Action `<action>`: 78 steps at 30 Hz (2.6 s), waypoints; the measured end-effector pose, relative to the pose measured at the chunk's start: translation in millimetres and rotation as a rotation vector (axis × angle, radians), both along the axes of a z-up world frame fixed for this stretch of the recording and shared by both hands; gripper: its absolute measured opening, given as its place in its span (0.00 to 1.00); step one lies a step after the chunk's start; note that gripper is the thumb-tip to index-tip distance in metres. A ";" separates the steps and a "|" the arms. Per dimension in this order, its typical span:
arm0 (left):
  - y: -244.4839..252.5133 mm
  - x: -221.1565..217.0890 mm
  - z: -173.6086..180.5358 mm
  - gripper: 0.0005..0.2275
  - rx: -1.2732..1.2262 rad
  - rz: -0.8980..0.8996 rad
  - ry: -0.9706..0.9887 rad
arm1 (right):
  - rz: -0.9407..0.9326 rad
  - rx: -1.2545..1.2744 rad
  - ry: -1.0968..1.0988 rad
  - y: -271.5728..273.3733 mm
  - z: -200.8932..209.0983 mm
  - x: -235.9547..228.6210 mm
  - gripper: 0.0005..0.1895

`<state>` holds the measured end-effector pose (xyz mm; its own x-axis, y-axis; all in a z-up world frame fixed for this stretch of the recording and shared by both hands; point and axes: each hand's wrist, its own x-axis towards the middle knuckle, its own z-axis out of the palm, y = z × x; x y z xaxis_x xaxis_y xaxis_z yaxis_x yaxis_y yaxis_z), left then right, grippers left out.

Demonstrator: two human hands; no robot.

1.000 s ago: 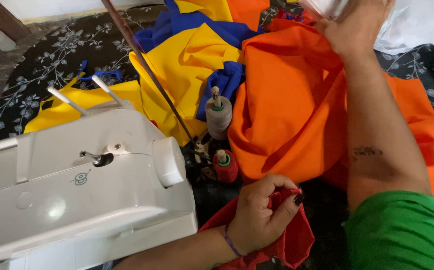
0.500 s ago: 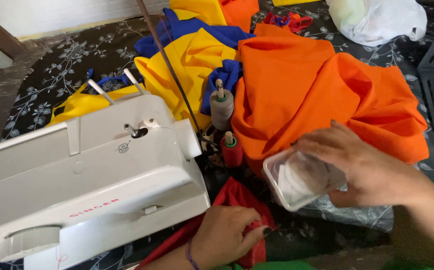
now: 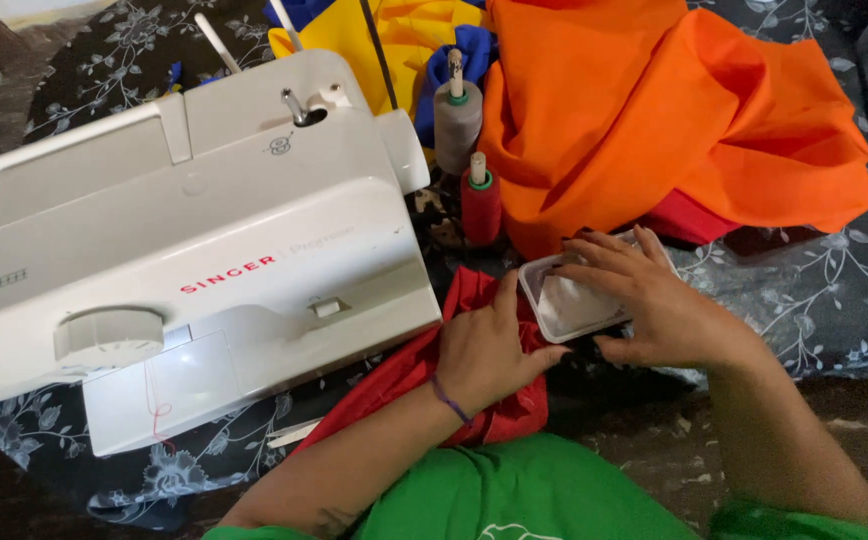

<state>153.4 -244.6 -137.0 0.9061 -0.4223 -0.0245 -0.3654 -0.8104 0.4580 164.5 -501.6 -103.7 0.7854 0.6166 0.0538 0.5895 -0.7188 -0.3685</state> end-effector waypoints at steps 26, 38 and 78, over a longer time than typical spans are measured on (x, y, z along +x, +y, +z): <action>3.7 4.5 -9.8 0.41 -0.347 -0.041 -0.069 | -0.002 0.057 -0.117 37.1 -18.6 15.5 0.62; 8.6 1.4 -4.0 0.43 -0.429 -0.050 -0.034 | -0.001 0.062 -0.035 31.8 -12.8 29.8 0.62; -3.6 15.9 -46.4 0.50 -0.273 -0.030 -0.231 | -0.332 0.033 -0.300 -77.1 -3.8 18.4 0.11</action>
